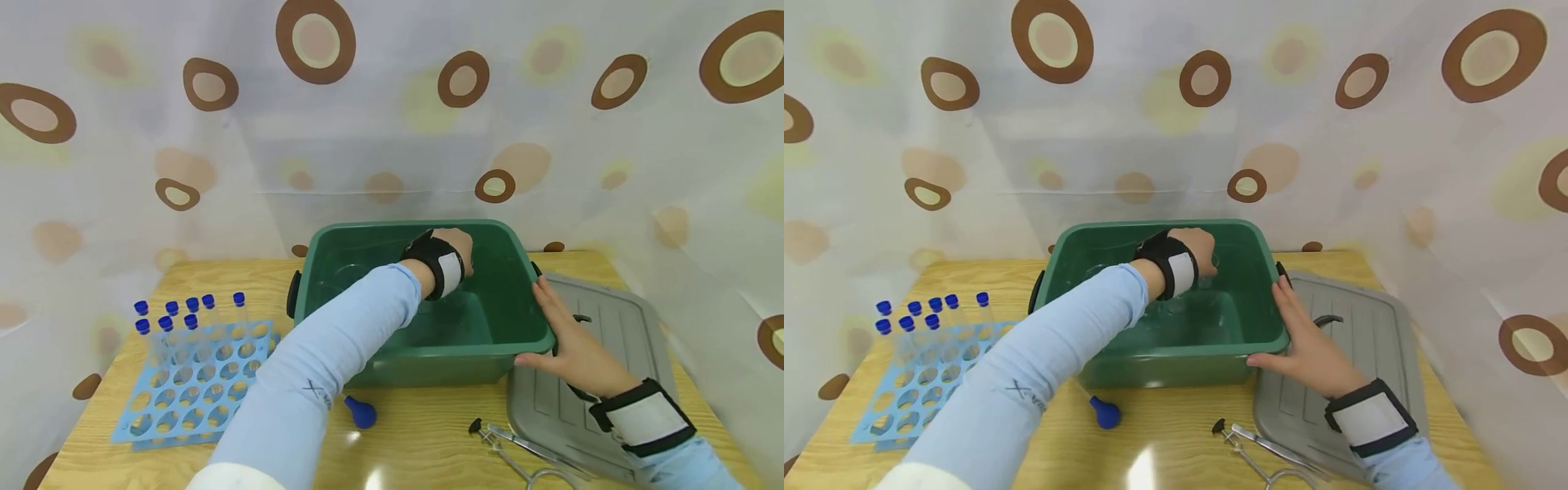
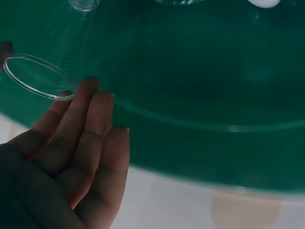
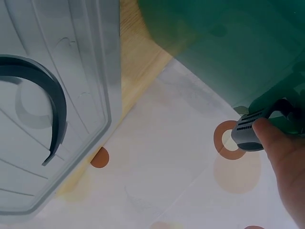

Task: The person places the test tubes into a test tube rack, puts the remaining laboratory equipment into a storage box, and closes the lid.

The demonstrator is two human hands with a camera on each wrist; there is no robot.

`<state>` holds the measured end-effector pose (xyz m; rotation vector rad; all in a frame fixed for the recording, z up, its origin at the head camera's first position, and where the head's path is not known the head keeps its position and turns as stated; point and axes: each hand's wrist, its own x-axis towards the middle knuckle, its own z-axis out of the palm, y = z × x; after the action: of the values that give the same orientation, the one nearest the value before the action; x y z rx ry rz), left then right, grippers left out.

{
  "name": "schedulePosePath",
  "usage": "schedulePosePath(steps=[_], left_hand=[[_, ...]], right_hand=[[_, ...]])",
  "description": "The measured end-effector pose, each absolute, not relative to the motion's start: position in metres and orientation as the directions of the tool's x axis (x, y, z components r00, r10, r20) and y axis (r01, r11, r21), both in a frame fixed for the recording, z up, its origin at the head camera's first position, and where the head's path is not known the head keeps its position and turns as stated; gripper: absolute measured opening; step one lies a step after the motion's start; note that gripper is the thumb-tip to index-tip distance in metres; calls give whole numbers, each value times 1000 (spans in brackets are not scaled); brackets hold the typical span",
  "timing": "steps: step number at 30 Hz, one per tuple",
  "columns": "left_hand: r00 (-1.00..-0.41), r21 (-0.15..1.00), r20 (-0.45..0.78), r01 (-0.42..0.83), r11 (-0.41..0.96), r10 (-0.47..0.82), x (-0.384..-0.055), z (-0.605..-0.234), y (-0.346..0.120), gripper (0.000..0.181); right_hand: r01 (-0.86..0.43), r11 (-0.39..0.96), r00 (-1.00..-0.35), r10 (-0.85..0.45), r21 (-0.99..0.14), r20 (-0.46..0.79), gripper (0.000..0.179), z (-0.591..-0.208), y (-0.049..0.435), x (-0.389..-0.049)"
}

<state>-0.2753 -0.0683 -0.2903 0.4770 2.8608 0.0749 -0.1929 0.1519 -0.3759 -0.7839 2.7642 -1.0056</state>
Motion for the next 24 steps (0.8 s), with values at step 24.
schedulePosePath(steps=[24], left_hand=[[-926, -132, -281, 297, 946, 252, -284, -340, -71, 27]], right_hand=[[-433, 606, -854, -512, -667, 89, 109, -365, 129, -161]])
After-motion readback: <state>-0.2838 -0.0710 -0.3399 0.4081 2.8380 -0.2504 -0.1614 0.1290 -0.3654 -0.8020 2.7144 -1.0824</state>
